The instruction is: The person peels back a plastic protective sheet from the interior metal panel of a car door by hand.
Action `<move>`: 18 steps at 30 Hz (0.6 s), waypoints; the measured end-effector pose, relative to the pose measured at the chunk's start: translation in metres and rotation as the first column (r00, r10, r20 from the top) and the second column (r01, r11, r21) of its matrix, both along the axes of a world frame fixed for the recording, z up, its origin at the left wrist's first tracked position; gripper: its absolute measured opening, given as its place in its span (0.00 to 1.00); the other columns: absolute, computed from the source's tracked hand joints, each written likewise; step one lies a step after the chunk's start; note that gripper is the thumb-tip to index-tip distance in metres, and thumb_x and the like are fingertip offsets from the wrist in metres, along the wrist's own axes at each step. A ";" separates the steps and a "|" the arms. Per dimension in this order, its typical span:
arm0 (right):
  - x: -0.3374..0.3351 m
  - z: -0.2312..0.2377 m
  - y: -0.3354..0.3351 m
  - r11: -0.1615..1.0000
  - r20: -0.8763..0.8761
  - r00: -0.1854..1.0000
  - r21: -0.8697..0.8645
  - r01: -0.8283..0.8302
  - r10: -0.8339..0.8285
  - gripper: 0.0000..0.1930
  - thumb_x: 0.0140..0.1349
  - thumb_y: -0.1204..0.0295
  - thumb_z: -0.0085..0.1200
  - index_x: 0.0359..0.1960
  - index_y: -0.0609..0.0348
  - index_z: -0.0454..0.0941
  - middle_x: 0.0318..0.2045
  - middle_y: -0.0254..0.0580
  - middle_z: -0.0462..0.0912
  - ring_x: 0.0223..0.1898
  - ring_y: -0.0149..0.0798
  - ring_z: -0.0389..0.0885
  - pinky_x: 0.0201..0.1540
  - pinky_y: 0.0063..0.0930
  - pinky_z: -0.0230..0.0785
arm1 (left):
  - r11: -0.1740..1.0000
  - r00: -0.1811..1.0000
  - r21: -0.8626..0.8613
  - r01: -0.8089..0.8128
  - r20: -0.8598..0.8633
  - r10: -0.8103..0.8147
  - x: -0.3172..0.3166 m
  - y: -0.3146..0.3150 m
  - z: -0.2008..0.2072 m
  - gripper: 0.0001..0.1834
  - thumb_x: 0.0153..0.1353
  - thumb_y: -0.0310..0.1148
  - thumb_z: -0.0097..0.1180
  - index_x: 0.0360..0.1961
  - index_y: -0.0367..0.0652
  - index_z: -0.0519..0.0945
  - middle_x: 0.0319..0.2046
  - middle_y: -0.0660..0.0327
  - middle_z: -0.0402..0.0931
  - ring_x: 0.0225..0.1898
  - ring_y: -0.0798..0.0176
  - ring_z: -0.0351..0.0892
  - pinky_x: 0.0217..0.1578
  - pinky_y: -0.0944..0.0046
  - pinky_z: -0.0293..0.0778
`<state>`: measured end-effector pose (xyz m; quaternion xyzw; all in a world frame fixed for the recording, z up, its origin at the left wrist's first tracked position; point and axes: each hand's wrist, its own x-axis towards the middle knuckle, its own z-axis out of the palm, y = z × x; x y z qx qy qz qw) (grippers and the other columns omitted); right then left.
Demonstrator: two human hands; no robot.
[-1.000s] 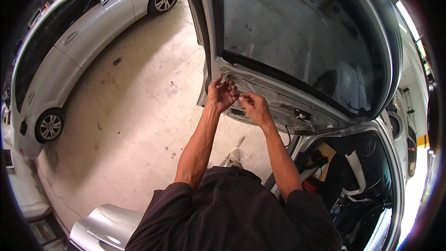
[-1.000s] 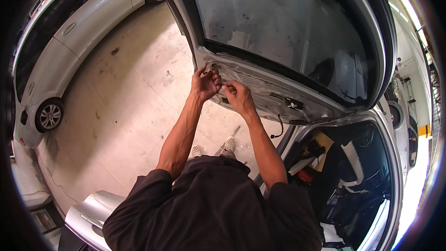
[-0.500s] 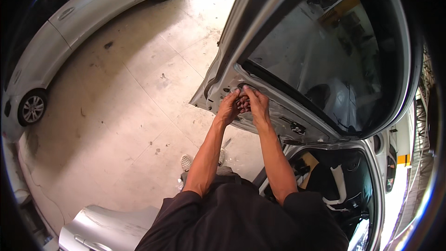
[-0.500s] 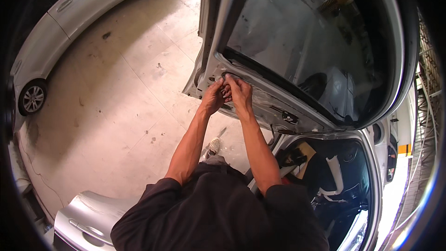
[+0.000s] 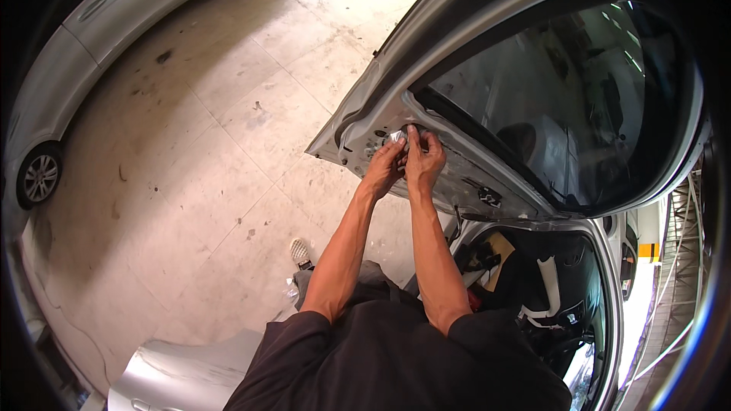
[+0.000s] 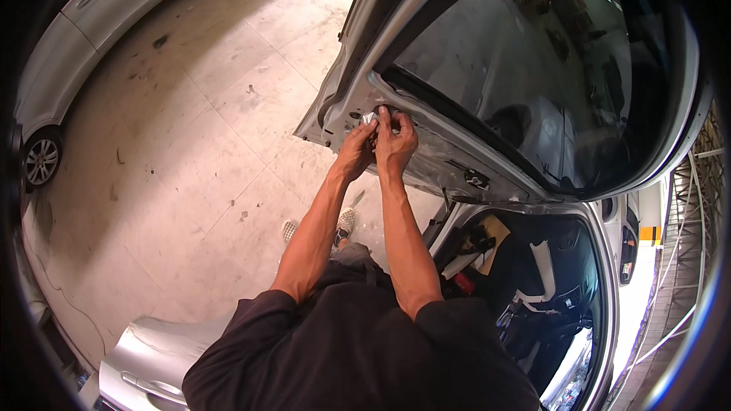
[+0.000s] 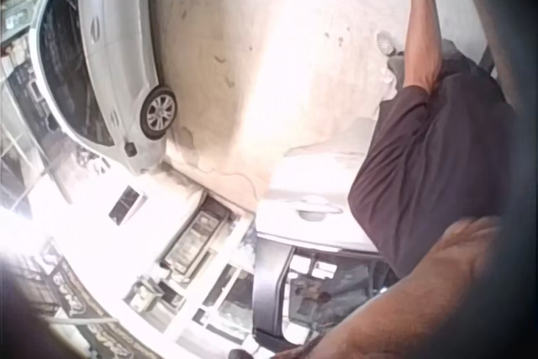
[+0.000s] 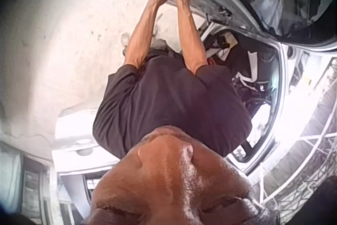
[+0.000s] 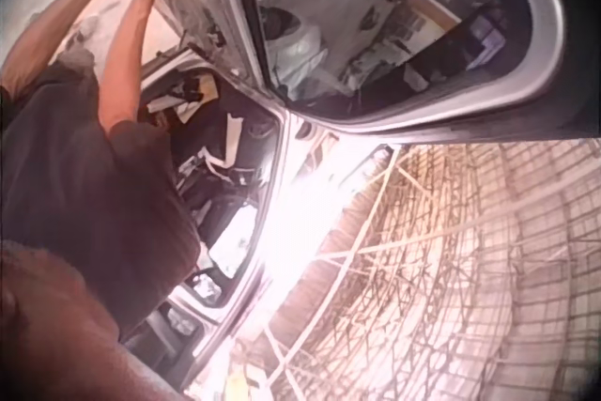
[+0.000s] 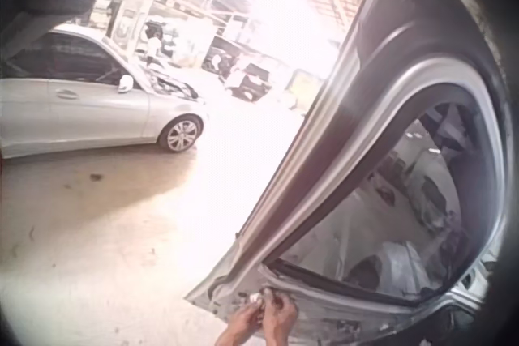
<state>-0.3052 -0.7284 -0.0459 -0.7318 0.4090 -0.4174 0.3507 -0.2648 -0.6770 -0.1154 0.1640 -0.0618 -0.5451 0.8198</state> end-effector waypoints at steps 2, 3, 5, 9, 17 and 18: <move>-0.004 -0.013 -0.006 0.998 -0.015 1.000 -0.062 -0.012 0.011 0.17 0.62 0.60 0.61 0.25 0.62 0.74 0.16 0.34 0.75 0.13 0.26 0.71 0.14 0.25 0.61 | 0.998 1.000 0.061 0.018 -0.012 -0.017 -0.001 0.003 0.007 0.12 0.69 0.47 0.52 0.34 0.52 0.75 0.28 0.73 0.70 0.28 0.74 0.67 0.30 0.68 0.68; -0.003 -0.016 -0.009 0.999 -0.032 0.999 -0.048 -0.017 0.016 0.17 0.62 0.61 0.61 0.26 0.63 0.74 0.18 0.36 0.76 0.15 0.28 0.72 0.16 0.27 0.63 | 0.996 1.000 0.089 0.021 -0.016 -0.020 0.001 0.006 0.010 0.12 0.69 0.47 0.52 0.34 0.52 0.75 0.29 0.73 0.70 0.28 0.74 0.68 0.30 0.68 0.68; -0.010 -0.020 -0.013 0.996 -0.018 0.997 0.050 -0.080 0.081 0.16 0.63 0.62 0.59 0.29 0.64 0.75 0.21 0.38 0.77 0.17 0.30 0.74 0.19 0.29 0.67 | 0.997 0.998 0.041 0.059 0.007 -0.059 0.003 0.008 0.002 0.12 0.68 0.48 0.53 0.36 0.53 0.76 0.30 0.73 0.71 0.29 0.74 0.69 0.30 0.67 0.68; -0.019 -0.008 -0.010 0.959 0.044 0.964 0.101 -0.266 0.262 0.12 0.65 0.68 0.57 0.31 0.63 0.73 0.22 0.36 0.77 0.26 0.29 0.75 0.29 0.26 0.70 | 0.986 0.988 0.088 0.145 -0.061 -0.140 0.019 0.013 -0.002 0.16 0.60 0.51 0.62 0.36 0.53 0.76 0.29 0.73 0.71 0.29 0.74 0.70 0.30 0.65 0.68; -0.024 -0.010 -0.018 0.938 0.065 0.936 -0.045 -0.344 0.346 0.13 0.64 0.67 0.59 0.29 0.63 0.73 0.25 0.35 0.77 0.28 0.25 0.71 0.29 0.23 0.66 | 0.895 0.996 0.444 -0.034 0.084 -0.004 0.022 0.003 0.037 0.24 0.49 0.52 0.72 0.36 0.46 0.78 0.26 0.71 0.72 0.23 0.74 0.69 0.24 0.66 0.66; -0.024 -0.010 -0.017 0.938 0.077 0.934 -0.033 -0.346 0.348 0.13 0.64 0.67 0.59 0.28 0.63 0.73 0.25 0.35 0.77 0.28 0.25 0.70 0.29 0.22 0.65 | 0.894 0.999 0.448 -0.032 0.051 0.010 0.023 0.005 0.037 0.24 0.49 0.52 0.72 0.36 0.46 0.78 0.27 0.71 0.72 0.23 0.74 0.70 0.24 0.66 0.66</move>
